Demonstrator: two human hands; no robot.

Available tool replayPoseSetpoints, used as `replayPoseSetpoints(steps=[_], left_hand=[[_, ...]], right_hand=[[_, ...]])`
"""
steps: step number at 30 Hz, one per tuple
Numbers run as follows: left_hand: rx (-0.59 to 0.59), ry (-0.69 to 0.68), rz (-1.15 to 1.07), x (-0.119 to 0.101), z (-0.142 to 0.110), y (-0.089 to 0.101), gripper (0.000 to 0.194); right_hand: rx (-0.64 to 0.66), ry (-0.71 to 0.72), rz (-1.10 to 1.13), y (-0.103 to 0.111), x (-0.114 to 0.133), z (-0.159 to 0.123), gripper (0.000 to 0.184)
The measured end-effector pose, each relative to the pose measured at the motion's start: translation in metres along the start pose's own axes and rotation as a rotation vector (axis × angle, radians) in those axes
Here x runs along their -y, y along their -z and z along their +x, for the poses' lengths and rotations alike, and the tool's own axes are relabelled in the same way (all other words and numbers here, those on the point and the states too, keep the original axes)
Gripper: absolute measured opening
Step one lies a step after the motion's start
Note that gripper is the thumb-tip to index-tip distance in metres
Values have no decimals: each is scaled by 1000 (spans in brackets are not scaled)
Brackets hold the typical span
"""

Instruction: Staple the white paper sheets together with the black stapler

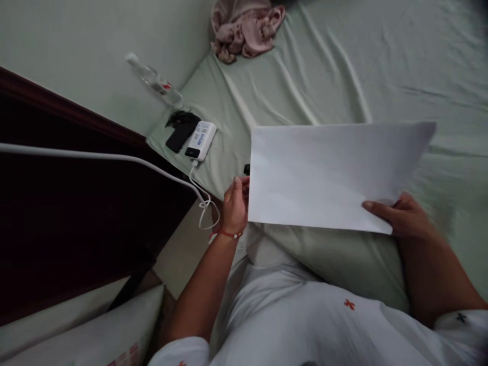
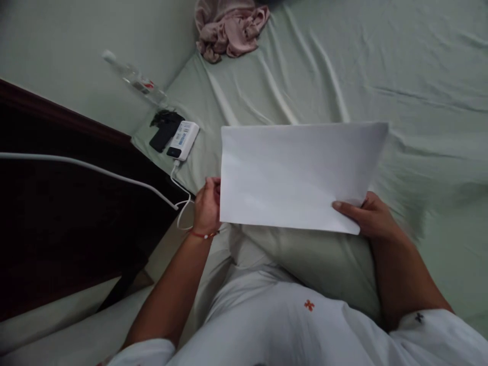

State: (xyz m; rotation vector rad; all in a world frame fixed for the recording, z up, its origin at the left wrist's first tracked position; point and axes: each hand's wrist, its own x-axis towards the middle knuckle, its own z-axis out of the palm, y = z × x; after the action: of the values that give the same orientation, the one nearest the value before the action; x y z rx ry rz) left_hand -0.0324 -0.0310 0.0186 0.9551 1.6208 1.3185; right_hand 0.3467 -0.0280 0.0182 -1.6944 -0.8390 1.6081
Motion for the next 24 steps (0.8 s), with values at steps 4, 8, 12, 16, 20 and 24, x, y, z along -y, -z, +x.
replayPoseSetpoints(steps=[4, 8, 12, 16, 20, 24], left_hand=[[115, 265, -220, 8, -35, -2, 67], [65, 270, -181, 24, -51, 3, 55], [21, 161, -140, 33, -52, 3, 54], [47, 153, -183, 35, -50, 3, 51], [98, 212, -172, 37, -51, 8, 53], [-2, 166, -112, 41, -49, 7, 59]], right_hand=[[192, 6, -187, 7, -1, 5, 54], [221, 73, -232, -5, 5, 3, 48], [99, 226, -176, -17, 2, 4, 39], [-96, 397, -228, -18, -9, 13, 24], [-180, 476, -172, -14, -19, 24, 23], [-216, 498, -205, -12, -22, 28, 25]])
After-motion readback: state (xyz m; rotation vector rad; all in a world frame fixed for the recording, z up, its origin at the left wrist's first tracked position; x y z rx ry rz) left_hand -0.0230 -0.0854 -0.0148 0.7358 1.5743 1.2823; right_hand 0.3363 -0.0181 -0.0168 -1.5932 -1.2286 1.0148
